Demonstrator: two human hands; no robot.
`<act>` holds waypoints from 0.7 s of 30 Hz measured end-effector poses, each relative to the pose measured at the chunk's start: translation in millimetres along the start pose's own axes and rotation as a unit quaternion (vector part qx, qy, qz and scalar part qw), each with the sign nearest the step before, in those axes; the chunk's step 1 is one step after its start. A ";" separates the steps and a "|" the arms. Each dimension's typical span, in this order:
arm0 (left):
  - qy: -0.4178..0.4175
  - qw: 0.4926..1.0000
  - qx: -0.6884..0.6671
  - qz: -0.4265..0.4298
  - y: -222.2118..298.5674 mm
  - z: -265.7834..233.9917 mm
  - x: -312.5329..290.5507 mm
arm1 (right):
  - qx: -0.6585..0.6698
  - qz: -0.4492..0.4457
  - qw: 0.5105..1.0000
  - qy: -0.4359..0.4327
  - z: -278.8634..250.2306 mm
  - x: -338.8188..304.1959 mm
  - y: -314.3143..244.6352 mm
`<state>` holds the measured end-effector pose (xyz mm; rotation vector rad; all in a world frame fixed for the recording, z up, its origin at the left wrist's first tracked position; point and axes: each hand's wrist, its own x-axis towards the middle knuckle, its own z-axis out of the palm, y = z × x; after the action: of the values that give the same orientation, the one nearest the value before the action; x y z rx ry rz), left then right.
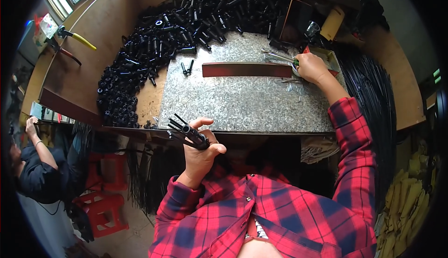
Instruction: The recorder is assembling bundles of wires by inserting them into plastic housings and using pliers for manipulation.
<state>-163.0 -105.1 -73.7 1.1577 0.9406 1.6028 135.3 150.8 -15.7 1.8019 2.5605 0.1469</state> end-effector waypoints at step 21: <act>-0.021 1.000 0.005 -0.018 -3.7 18.1 0.2 | 0.603 -0.220 0.766 0.000 -22.4 -127.8 -154.5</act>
<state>-144.7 -102.7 -72.3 1.1696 0.9376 1.5414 32.2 -22.6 -11.9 1.0653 3.1669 -1.8560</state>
